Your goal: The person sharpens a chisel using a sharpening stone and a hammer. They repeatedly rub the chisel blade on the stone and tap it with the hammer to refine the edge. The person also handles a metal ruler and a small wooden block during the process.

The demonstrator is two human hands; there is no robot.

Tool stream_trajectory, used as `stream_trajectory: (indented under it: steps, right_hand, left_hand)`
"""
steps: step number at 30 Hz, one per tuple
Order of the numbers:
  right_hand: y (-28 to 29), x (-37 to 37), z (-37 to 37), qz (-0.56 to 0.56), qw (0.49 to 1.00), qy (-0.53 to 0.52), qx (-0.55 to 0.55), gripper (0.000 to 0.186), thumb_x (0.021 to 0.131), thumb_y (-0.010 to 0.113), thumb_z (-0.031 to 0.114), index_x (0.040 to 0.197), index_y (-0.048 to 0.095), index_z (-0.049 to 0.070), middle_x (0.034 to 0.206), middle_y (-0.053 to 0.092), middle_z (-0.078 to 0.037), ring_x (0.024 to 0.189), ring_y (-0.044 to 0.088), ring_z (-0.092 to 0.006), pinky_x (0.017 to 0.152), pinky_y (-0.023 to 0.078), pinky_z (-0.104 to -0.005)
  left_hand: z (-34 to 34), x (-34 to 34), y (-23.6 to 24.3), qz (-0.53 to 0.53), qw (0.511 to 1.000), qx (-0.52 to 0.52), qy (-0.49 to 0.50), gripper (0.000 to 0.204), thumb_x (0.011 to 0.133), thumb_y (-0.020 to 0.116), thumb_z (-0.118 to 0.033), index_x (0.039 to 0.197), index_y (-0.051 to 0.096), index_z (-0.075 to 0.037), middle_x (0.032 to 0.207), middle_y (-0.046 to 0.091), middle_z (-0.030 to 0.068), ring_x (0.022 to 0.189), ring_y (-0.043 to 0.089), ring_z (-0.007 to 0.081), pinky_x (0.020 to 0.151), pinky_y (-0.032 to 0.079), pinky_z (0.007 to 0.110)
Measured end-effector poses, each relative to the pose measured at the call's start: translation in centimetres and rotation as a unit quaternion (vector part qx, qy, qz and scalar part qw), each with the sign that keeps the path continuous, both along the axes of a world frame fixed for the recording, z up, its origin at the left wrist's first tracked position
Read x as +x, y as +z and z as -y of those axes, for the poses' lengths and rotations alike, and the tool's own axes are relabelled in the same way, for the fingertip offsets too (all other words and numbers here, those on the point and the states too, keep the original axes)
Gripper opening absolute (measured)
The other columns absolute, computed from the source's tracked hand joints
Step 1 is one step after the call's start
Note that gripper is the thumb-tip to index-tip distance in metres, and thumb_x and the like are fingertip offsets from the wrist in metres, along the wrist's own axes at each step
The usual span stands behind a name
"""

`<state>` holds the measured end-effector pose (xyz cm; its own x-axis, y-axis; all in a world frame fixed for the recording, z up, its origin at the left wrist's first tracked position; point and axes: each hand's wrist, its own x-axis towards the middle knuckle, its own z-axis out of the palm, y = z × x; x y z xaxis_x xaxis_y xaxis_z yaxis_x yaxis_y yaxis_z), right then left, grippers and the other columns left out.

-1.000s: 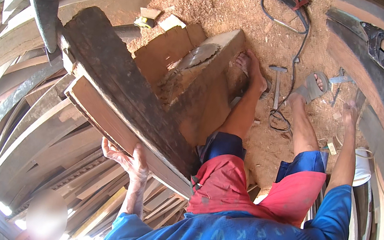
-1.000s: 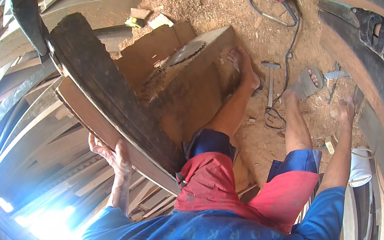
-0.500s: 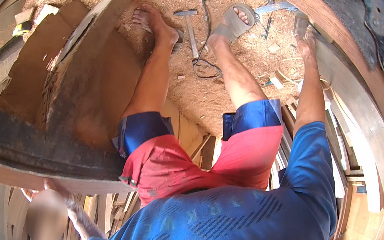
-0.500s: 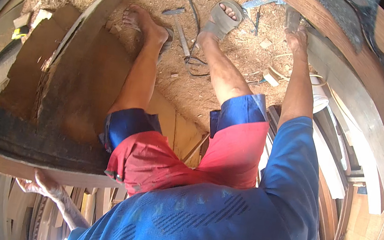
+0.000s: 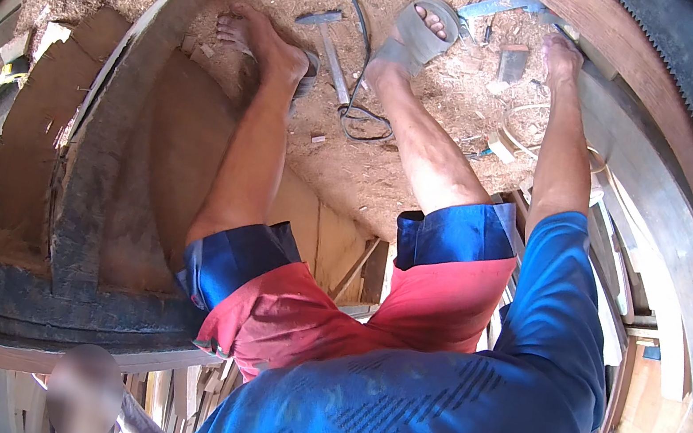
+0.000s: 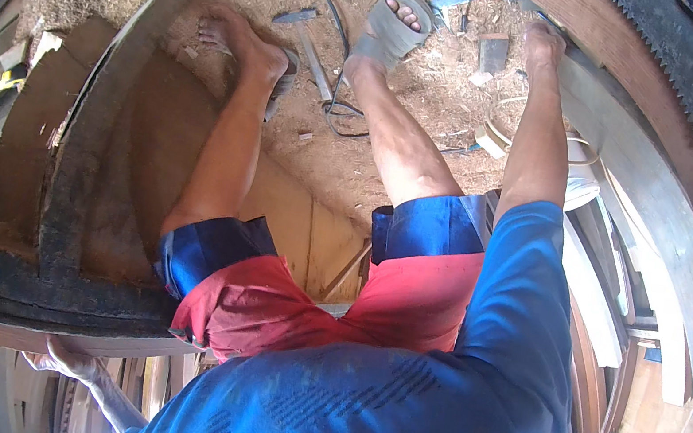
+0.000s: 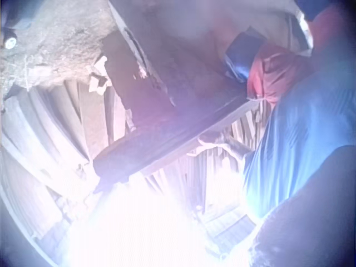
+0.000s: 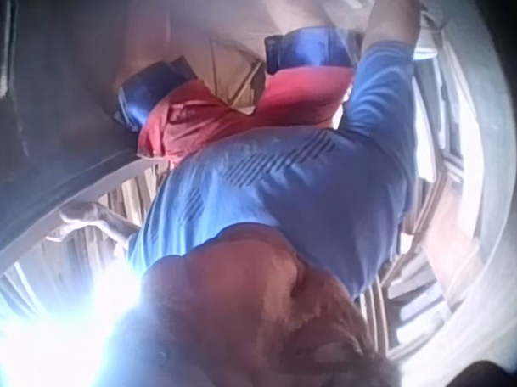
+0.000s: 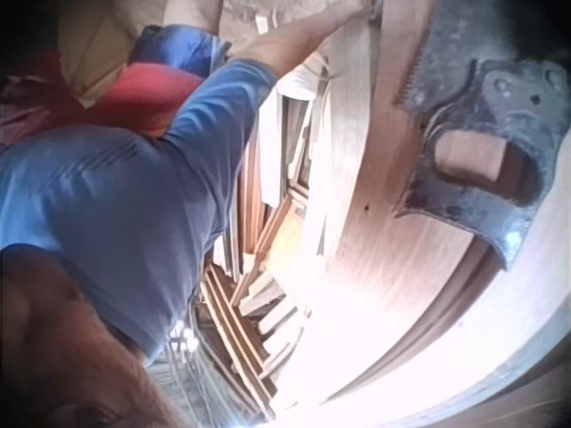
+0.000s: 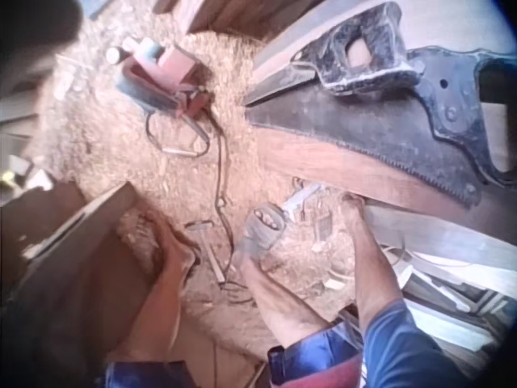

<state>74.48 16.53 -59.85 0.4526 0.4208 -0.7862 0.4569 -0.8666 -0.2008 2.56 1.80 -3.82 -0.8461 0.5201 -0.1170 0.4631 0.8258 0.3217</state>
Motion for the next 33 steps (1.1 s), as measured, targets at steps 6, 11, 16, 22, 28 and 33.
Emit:
stream_trajectory:
  steps: [6, 11, 16, 22, 28, 33]
  right_hand:
    - [1.8, -8.5, -6.5, -0.008, 0.965, -0.261, 0.028, 0.026, 0.103, 0.052, 0.017, 0.127, 0.054, 0.008, 0.129, 0.056, -0.013, 0.098, 0.061, -0.0271, 0.089, 0.049, -0.0402]
    - [1.6, -8.2, -5.8, -0.001, 0.924, -0.382, 0.012, 0.016, 0.105, 0.049, 0.023, 0.105, 0.057, 0.009, 0.09, 0.065, -0.008, 0.077, 0.06, -0.0198, 0.081, 0.047, -0.0366]
    - [2.3, -7.6, -6.5, -0.138, 0.879, -0.455, 0.023, 0.026, 0.105, 0.049, 0.024, 0.085, 0.056, 0.009, 0.066, 0.058, -0.004, 0.063, 0.055, -0.016, 0.071, 0.045, -0.0339]
    - [1.6, -8.1, -6.3, -0.015, 0.879, -0.476, 0.0, 0.031, 0.107, 0.045, 0.027, 0.092, 0.063, 0.007, 0.094, 0.063, -0.008, 0.084, 0.06, -0.0182, 0.084, 0.046, -0.0365]
    - [2.1, -8.7, -7.5, -0.03, 0.917, -0.398, -0.01, 0.032, 0.107, 0.043, 0.029, 0.131, 0.057, 0.014, 0.141, 0.049, -0.015, 0.121, 0.055, -0.0252, 0.106, 0.041, -0.0387]
    - [1.9, -6.9, -6.7, -0.048, 0.913, -0.406, 0.001, 0.027, 0.108, 0.042, 0.029, 0.125, 0.053, 0.01, 0.102, 0.053, -0.013, 0.078, 0.05, -0.0169, 0.064, 0.041, -0.0342]
  left_hand:
    - [0.4, -0.2, 0.7, 0.001, 1.0, 0.002, 0.017, 0.076, 0.083, 0.077, -0.024, 0.139, 0.028, -0.006, 0.138, 0.041, 0.0213, 0.126, 0.05, 0.0303, 0.111, 0.043, 0.051]
    - [0.7, -0.4, 1.7, 0.0, 0.999, -0.006, 0.037, 0.076, 0.083, 0.076, -0.024, 0.139, 0.029, -0.006, 0.139, 0.041, 0.0218, 0.126, 0.05, 0.0304, 0.111, 0.044, 0.051]
    - [0.8, -0.3, 2.4, -0.001, 0.999, -0.005, 0.052, 0.076, 0.083, 0.076, -0.024, 0.139, 0.029, -0.006, 0.14, 0.041, 0.0223, 0.126, 0.05, 0.0304, 0.111, 0.045, 0.052]
    - [0.2, -0.3, 3.0, 0.0, 0.999, -0.021, 0.04, 0.077, 0.084, 0.074, -0.03, 0.14, 0.028, -0.003, 0.14, 0.038, 0.024, 0.126, 0.047, 0.0317, 0.11, 0.043, 0.053]
    - [-0.2, 0.6, 2.6, -0.003, 0.999, -0.036, 0.027, 0.08, 0.086, 0.071, -0.037, 0.141, 0.027, 0.0, 0.14, 0.034, 0.0259, 0.127, 0.043, 0.0333, 0.109, 0.04, 0.054]
    - [-1.2, 0.9, 2.3, -0.003, 0.999, -0.049, 0.012, 0.083, 0.087, 0.069, -0.043, 0.142, 0.026, 0.002, 0.141, 0.031, 0.0275, 0.128, 0.04, 0.0346, 0.109, 0.038, 0.056]
